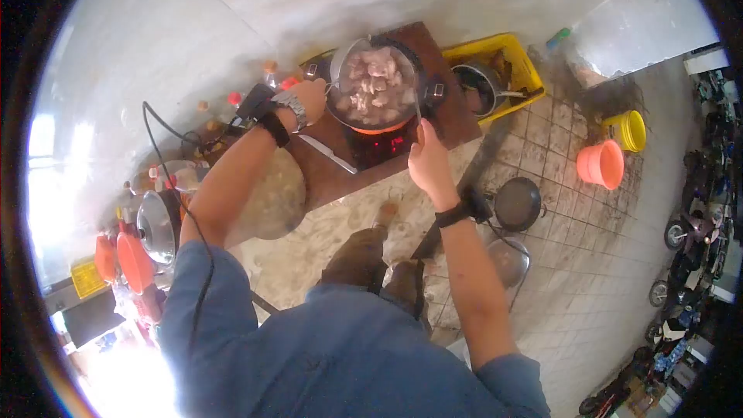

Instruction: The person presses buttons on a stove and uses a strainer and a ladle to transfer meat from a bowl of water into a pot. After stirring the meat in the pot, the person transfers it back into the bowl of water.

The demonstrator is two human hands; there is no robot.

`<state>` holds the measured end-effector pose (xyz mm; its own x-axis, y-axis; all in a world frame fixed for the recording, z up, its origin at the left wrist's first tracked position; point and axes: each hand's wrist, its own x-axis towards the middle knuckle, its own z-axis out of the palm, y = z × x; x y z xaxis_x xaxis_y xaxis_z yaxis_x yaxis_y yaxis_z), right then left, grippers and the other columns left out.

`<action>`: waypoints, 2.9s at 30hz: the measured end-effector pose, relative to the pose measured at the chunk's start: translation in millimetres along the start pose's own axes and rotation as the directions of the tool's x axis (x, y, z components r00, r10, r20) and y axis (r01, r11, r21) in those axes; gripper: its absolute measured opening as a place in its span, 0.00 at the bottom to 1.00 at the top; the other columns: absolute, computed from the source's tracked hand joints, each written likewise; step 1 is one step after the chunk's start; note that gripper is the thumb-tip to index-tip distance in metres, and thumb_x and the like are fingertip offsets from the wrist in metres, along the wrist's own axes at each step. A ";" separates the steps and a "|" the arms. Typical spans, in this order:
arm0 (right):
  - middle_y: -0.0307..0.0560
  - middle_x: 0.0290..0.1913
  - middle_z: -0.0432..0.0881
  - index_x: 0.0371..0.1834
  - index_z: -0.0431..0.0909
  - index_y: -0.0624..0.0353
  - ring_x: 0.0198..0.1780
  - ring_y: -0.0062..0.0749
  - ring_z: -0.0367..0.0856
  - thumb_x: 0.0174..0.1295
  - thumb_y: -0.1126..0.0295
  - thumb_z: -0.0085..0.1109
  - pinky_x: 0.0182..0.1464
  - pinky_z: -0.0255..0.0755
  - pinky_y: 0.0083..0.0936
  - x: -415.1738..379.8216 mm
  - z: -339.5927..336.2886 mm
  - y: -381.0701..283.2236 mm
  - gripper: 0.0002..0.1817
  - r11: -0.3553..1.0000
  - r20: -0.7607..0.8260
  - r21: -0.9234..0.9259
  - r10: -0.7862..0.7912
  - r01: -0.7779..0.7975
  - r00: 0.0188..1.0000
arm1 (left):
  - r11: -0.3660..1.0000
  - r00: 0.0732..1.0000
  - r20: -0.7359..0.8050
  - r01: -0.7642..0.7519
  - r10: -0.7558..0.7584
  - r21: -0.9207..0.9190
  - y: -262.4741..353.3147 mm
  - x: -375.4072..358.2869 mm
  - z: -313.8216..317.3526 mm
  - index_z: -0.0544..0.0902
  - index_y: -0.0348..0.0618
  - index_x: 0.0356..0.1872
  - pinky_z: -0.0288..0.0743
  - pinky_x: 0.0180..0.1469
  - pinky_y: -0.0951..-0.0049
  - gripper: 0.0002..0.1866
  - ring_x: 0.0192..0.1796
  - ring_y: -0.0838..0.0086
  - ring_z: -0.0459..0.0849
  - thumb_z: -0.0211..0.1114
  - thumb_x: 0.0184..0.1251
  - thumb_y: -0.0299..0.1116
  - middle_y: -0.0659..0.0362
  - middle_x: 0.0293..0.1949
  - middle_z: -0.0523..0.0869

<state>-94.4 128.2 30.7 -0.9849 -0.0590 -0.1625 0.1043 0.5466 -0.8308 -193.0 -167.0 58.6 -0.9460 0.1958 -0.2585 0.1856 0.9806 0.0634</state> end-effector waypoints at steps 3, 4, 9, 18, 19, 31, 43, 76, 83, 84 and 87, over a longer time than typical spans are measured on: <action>0.72 0.46 0.78 0.71 0.59 0.63 0.45 0.66 0.79 0.64 0.74 0.51 0.50 0.73 0.51 -0.2 6.7 14.9 0.30 0.993 -0.055 -0.092 -0.075 0.070 0.996 | 0.988 1.000 -0.004 -0.024 0.025 0.153 -10.4 12.2 8.5 0.76 0.38 0.38 0.78 0.35 0.51 0.12 0.33 0.49 0.86 0.57 0.68 0.38 0.45 0.28 0.85; 0.70 0.44 0.78 0.72 0.58 0.62 0.43 0.65 0.79 0.64 0.74 0.51 0.48 0.74 0.51 -4.5 0.3 8.3 0.31 0.982 -0.034 -0.173 -0.080 0.073 0.996 | 0.988 1.000 -0.002 -0.025 0.025 0.152 -12.7 13.1 5.7 0.76 0.38 0.38 0.78 0.35 0.51 0.12 0.33 0.49 0.86 0.57 0.68 0.38 0.45 0.28 0.85; 0.64 0.40 0.75 0.73 0.56 0.59 0.40 0.61 0.79 0.64 0.75 0.52 0.44 0.75 0.49 -30.3 -22.4 -21.0 0.32 0.932 -0.021 -0.361 -0.049 0.038 0.999 | 0.998 0.998 -0.033 0.061 -0.060 0.032 -33.4 6.9 -10.1 0.76 0.35 0.40 0.78 0.39 0.50 0.13 0.35 0.47 0.85 0.56 0.68 0.38 0.44 0.30 0.85; 0.63 0.40 0.76 0.73 0.57 0.56 0.40 0.59 0.78 0.65 0.74 0.53 0.43 0.74 0.48 -22.4 8.2 15.0 0.32 0.955 -0.022 -0.208 -0.220 0.211 0.975 | 0.933 0.981 0.137 0.174 -0.137 -0.315 -38.9 -40.2 -10.4 0.76 0.34 0.41 0.78 0.32 0.55 0.15 0.28 0.53 0.85 0.56 0.70 0.39 0.45 0.27 0.84; 0.63 0.39 0.76 0.73 0.57 0.56 0.40 0.59 0.78 0.65 0.74 0.53 0.43 0.73 0.48 -15.1 14.6 26.5 0.32 0.949 -0.046 -0.183 -0.269 0.257 0.962 | 0.930 0.994 -0.036 0.086 -0.105 -0.358 -52.8 -39.4 11.0 0.77 0.32 0.39 0.78 0.29 0.56 0.15 0.23 0.55 0.84 0.57 0.69 0.38 0.47 0.25 0.84; 0.65 0.55 0.78 0.71 0.60 0.64 0.53 0.59 0.79 0.64 0.79 0.50 0.54 0.74 0.43 -33.2 -7.4 0.8 0.29 0.942 0.021 0.013 -0.334 0.334 0.942 | 0.501 0.935 0.263 0.351 -0.239 -0.791 -39.9 -77.7 -16.6 0.70 0.43 0.32 0.63 0.13 0.75 0.13 0.12 0.79 0.68 0.57 0.73 0.39 0.65 0.17 0.71; 0.61 0.56 0.79 0.72 0.59 0.62 0.57 0.48 0.80 0.67 0.77 0.50 0.58 0.72 0.35 -56.8 -13.3 4.5 0.28 0.963 -0.092 0.198 -0.167 0.182 0.982 | 0.679 0.969 -0.048 0.133 -0.241 -0.722 -35.8 -84.7 8.1 0.72 0.39 0.33 0.66 0.18 0.74 0.12 0.17 0.75 0.73 0.57 0.71 0.37 0.61 0.19 0.73; 0.65 0.47 0.80 0.64 0.68 0.59 0.48 0.61 0.80 0.60 0.73 0.51 0.46 0.75 0.52 -592.9 23.8 898.6 0.25 0.420 -0.608 0.371 0.784 -0.828 0.126 | 0.059 0.139 0.432 -0.979 0.891 0.194 909.0 -23.8 777.4 0.74 0.37 0.49 0.76 0.52 0.51 0.16 0.44 0.49 0.86 0.43 0.76 0.37 0.43 0.41 0.86; 0.59 0.46 0.79 0.52 0.77 0.60 0.46 0.61 0.81 0.56 0.75 0.54 0.43 0.77 0.51 -530.1 15.2 1004.4 0.19 0.392 -0.705 0.062 0.668 -0.918 0.238 | -0.093 0.015 0.413 -0.966 0.910 0.240 983.4 -21.4 891.4 0.76 0.35 0.52 0.75 0.54 0.53 0.19 0.44 0.51 0.86 0.41 0.78 0.38 0.43 0.41 0.86; 0.62 0.44 0.79 0.58 0.73 0.60 0.43 0.58 0.83 0.59 0.73 0.53 0.40 0.80 0.48 -528.3 -3.6 986.5 0.21 0.386 -0.647 0.054 0.716 -0.921 0.262 | 0.041 0.136 0.515 -0.981 0.846 0.191 990.6 -24.7 894.6 0.76 0.35 0.52 0.76 0.49 0.53 0.18 0.41 0.53 0.85 0.42 0.77 0.37 0.44 0.39 0.85; 0.64 0.41 0.80 0.63 0.70 0.58 0.40 0.55 0.85 0.62 0.71 0.52 0.39 0.82 0.45 -541.8 -9.7 976.5 0.24 0.426 -0.570 0.026 0.750 -0.904 0.337 | -0.195 0.050 0.612 -0.925 0.789 0.327 981.0 0.7 927.5 0.77 0.34 0.46 0.75 0.35 0.55 0.11 0.32 0.58 0.81 0.50 0.74 0.31 0.48 0.31 0.81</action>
<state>539.8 702.1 -687.4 -0.3318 0.8657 -0.3747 0.9389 0.2644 -0.2205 235.0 806.2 -773.5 0.2618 0.7910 -0.5529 0.9256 -0.3680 -0.0882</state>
